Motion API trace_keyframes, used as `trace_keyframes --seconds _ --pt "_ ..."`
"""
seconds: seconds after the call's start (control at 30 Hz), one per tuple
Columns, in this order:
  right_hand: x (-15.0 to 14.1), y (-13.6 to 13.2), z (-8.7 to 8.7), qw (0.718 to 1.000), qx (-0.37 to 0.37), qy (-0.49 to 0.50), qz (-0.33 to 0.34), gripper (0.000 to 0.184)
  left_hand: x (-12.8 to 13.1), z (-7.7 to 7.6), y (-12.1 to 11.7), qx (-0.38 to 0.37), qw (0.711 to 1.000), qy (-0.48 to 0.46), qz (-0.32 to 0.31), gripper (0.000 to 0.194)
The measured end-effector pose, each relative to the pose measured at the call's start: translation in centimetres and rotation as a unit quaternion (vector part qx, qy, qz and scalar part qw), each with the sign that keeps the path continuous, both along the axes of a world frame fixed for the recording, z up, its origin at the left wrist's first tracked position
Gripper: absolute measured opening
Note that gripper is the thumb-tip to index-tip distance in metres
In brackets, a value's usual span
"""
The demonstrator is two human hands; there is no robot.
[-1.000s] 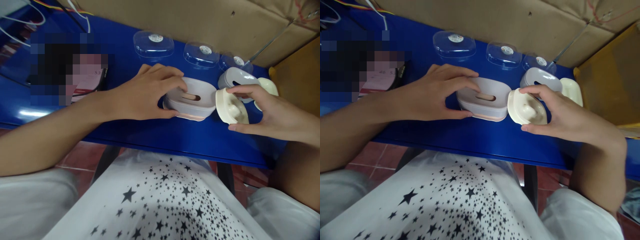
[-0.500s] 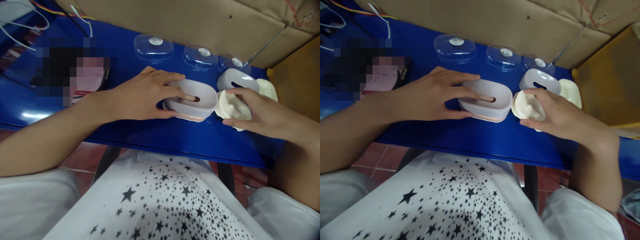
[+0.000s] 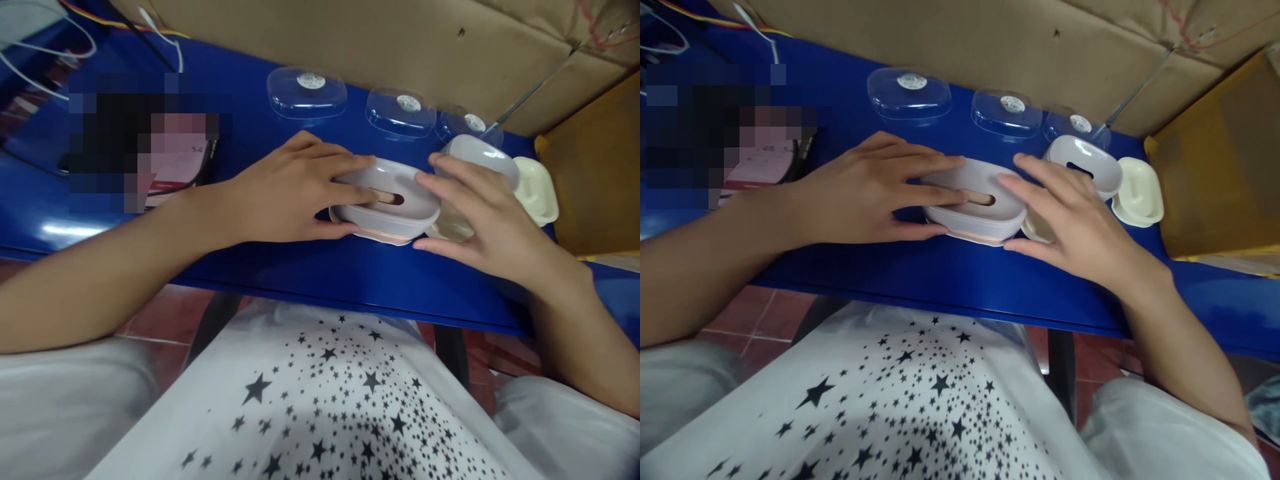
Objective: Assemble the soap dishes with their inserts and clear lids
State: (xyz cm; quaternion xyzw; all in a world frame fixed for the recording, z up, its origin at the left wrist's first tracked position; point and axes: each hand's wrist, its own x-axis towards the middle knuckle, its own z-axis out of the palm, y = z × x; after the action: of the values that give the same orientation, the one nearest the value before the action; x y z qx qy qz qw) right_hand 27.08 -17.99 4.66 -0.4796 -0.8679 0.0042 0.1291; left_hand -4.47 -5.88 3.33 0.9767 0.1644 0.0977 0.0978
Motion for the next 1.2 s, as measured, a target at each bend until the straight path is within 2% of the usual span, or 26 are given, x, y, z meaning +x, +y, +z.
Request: trace_keyframes --seconds 0.1,0.2,0.47,0.73,0.8,0.97,1.13,1.2 --pt "-0.8 0.2 -0.7 1.0 -0.014 -0.001 0.017 0.061 0.0 -0.2 0.0 -0.007 1.0 -0.02 -0.001 0.047" --pt "-1.0 0.4 -1.1 0.999 -0.047 0.001 0.01 0.054 -0.1 -0.4 0.0 -0.01 0.999 -0.034 -0.005 0.045" --pt "-0.9 0.5 -0.9 0.999 -0.042 0.007 0.024 0.053 -0.3 -0.2 -0.2 0.016 1.0 -0.02 -0.018 0.048" --pt "-0.9 0.5 -0.9 0.999 -0.051 0.006 0.019 0.053 -0.2 -0.4 0.1 -0.024 0.999 -0.039 -0.021 0.051" --pt "-0.8 0.5 -1.0 0.998 -0.046 0.025 0.035 0.052 -0.2 -0.3 0.0 -0.034 0.999 -0.04 -0.011 0.056" --pt "-0.6 0.6 -1.3 0.993 -0.036 0.092 0.062 0.052 0.1 0.3 -0.3 -0.087 0.995 -0.042 0.037 0.086" --pt "-0.8 0.5 -1.1 0.994 -0.058 0.092 0.032 0.049 0.3 0.3 -0.5 -0.129 0.989 -0.07 0.022 0.094" --pt "-0.7 0.4 -0.8 0.993 -0.04 0.101 0.035 0.046 0.4 0.2 -0.5 -0.142 0.987 -0.074 0.017 0.097"
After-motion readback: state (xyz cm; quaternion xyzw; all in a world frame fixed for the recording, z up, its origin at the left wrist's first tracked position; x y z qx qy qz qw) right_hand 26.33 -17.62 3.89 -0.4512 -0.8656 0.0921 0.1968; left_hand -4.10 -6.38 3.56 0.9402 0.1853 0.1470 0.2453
